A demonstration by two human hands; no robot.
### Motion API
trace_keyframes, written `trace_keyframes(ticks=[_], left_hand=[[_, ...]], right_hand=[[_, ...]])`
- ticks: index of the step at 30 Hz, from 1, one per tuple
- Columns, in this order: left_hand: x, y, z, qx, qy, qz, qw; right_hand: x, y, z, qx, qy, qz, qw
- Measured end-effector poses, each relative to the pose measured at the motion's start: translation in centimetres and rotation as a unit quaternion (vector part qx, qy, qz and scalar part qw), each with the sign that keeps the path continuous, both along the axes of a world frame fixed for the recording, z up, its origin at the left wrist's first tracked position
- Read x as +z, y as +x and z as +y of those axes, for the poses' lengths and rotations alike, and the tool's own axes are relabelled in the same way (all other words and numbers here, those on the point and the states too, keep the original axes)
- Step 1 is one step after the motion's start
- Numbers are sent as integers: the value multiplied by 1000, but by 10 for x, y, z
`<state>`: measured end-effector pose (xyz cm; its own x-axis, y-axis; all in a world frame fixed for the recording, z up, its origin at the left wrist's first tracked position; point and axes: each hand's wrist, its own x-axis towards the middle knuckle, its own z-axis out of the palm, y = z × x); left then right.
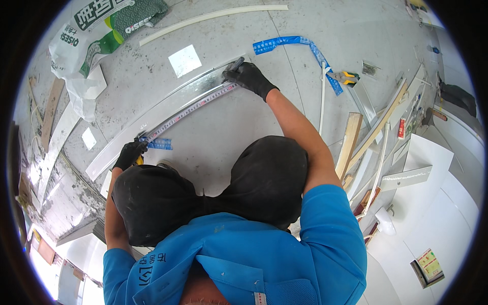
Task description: The person measures and cuts a metal profile using a tape measure and tin snips. They then apply double-sided tape to the cut piece and use a caulking gun to apply sealant.
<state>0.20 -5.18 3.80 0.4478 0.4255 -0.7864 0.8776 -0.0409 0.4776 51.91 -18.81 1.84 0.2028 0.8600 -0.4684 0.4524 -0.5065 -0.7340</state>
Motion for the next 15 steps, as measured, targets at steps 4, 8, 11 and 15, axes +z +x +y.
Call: trace_keyframes(ticks=[4,8,11,15], left_hand=[[7,5,1,-21,24,6,999],[-3,1,7,-74,61,-4,995],[-7,-6,6,-75,73,-2,994],[-11,-5,6,-49,57,15,997]], right_hand=[[1,6,1,-23,8,51,998],[-17,22,-10,-115,93,178,973],[5,28,-15,-230,178,181,940],[-5,40,-40,-225,182,-74,954]])
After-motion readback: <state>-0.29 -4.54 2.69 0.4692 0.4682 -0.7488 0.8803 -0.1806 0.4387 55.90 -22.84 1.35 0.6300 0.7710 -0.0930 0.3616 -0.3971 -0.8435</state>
